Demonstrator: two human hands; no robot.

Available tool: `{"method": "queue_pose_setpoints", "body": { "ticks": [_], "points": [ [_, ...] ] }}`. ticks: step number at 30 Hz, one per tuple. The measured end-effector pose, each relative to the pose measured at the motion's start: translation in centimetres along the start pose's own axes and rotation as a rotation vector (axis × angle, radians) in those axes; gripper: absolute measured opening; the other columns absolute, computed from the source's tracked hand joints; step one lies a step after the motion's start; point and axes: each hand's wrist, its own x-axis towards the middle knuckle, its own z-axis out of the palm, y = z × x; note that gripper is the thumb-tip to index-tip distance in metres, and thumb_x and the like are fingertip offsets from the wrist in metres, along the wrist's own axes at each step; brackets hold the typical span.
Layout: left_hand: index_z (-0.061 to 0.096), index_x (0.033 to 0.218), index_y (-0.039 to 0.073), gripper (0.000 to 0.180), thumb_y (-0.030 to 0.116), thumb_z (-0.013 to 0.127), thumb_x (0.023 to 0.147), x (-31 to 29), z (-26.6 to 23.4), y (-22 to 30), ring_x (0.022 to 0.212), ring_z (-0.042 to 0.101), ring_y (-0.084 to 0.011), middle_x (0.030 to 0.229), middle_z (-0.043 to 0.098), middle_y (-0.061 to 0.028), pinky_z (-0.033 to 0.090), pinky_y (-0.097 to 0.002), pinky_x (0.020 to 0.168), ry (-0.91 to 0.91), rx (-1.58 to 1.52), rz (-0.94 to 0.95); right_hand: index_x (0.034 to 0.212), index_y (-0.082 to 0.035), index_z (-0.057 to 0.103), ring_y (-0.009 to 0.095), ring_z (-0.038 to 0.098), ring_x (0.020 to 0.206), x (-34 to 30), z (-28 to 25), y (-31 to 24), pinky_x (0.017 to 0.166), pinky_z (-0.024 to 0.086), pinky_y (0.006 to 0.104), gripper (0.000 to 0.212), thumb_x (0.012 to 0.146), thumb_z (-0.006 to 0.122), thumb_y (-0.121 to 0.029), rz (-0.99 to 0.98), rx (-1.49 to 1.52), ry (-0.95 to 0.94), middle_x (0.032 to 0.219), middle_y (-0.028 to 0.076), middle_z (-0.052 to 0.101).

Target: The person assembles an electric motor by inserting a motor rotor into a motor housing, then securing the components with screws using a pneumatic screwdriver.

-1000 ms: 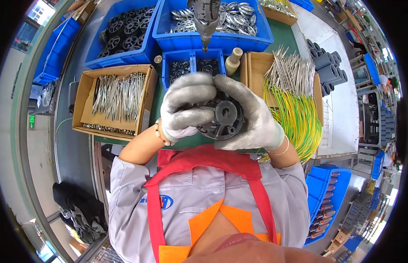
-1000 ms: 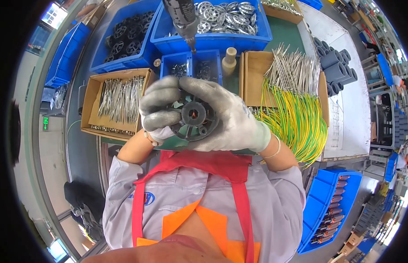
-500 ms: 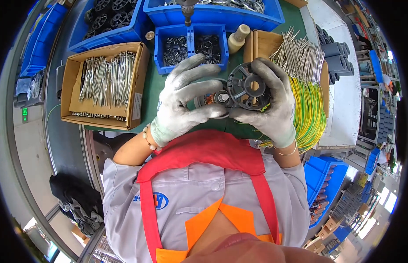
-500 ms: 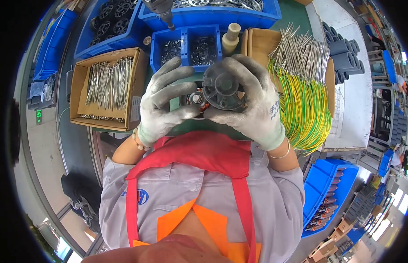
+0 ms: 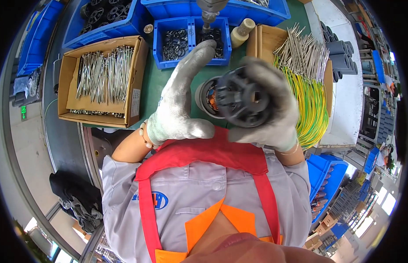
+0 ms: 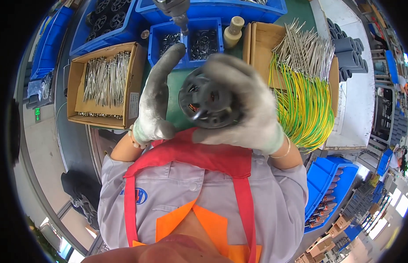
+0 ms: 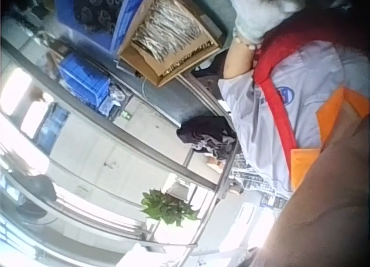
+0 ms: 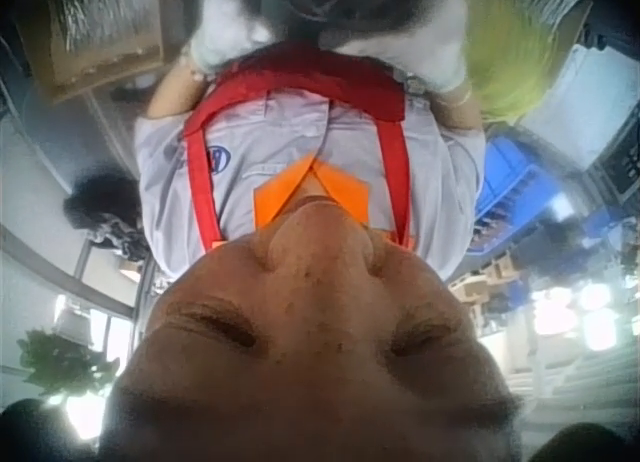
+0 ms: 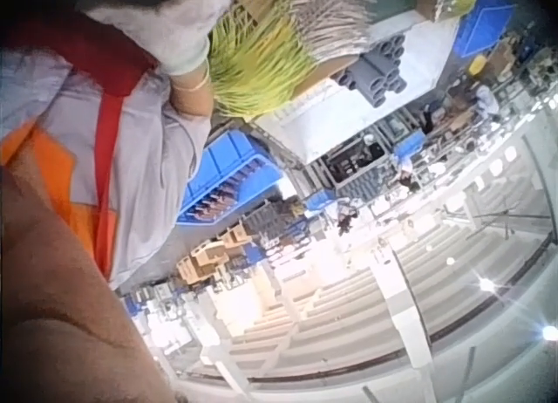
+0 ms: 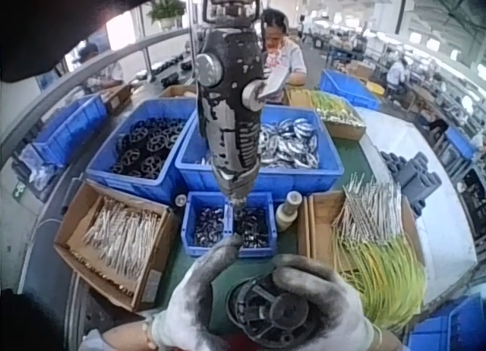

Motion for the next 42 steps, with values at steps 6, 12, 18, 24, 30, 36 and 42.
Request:
{"method": "queue_pose_setpoints", "body": {
  "ticks": [6,12,18,24,30,36,42],
  "points": [
    [0.04,0.145,-0.005,0.102,0.053,0.082,0.074,-0.9,0.7,-0.7,0.139,0.04,-0.0349,0.149,0.04,-0.0238,0.031,-0.045,0.115,0.086,-0.172,-0.062,0.129,-0.006,0.054,0.041,0.058,0.11,0.6,2.6,1.5,0.095,0.047,0.0509,0.092,0.054,0.092,-0.041,-0.115,-0.295,-0.024,0.123,0.016,0.057],
    [0.055,0.126,0.003,0.046,0.025,0.071,0.088,-1.3,2.0,-4.0,0.12,0.056,-0.034,0.133,0.054,-0.0221,0.046,-0.0463,0.1,0.055,-0.039,0.324,0.129,-0.005,0.052,0.042,0.058,0.111,-1.2,3.7,1.4,0.099,0.046,0.0543,0.087,0.06,0.09,-0.042,-0.126,-0.479,0.056,0.123,0.019,0.057],
    [0.057,0.12,0.007,0.036,0.019,0.068,0.088,-1.1,3.2,-4.5,0.114,0.06,-0.0363,0.125,0.06,-0.0207,0.048,-0.0471,0.098,0.125,-0.071,0.354,0.133,-0.006,0.046,0.038,0.062,0.11,-1.9,3.7,3.1,0.103,0.04,0.0622,0.093,0.061,0.09,-0.045,-0.19,-0.42,0.022,0.124,0.02,0.059],
    [0.058,0.12,0.007,0.043,0.028,0.072,0.085,-0.3,2.1,-4.8,0.117,0.059,-0.032,0.128,0.06,-0.0165,0.04,-0.0481,0.107,0.151,0.176,0.455,0.135,-0.006,0.044,0.039,0.062,0.111,-1.3,3.8,3.0,0.103,0.042,0.0586,0.094,0.062,0.091,-0.04,-0.218,-0.429,0.035,0.126,0.02,0.058],
    [0.055,0.133,0.002,0.054,0.027,0.07,0.087,-1.8,-7.0,-0.8,0.124,0.056,-0.03,0.127,0.06,-0.0186,0.044,-0.0428,0.104,0.245,0.509,-0.013,0.134,-0.006,0.046,0.042,0.06,0.113,-2.0,4.8,5.4,0.098,0.049,0.0507,0.094,0.058,0.094,-0.034,-0.157,-0.22,0.059,0.126,0.021,0.058],
    [0.071,0.106,0.007,0.037,0.037,0.062,0.086,-5.2,-20.9,-1.2,0.104,0.063,-0.0335,0.111,0.065,-0.0177,0.05,-0.0426,0.092,0.067,1.419,-0.764,0.139,-0.006,0.043,0.039,0.059,0.116,-3.1,5.1,4.8,0.099,0.049,0.0479,0.099,0.059,0.095,-0.031,0.001,-0.111,0.059,0.132,0.023,0.056],
    [0.07,0.103,0.0,0.042,0.037,0.06,0.084,-1.6,-21.5,-1.7,0.098,0.068,-0.0367,0.102,0.071,-0.0226,0.053,-0.0429,0.089,-0.076,1.364,-0.999,0.141,-0.006,0.041,0.039,0.06,0.117,-2.9,4.3,4.4,0.099,0.05,0.0473,0.101,0.058,0.095,-0.029,0.021,-0.153,0.003,0.135,0.025,0.054]
  ]
}}
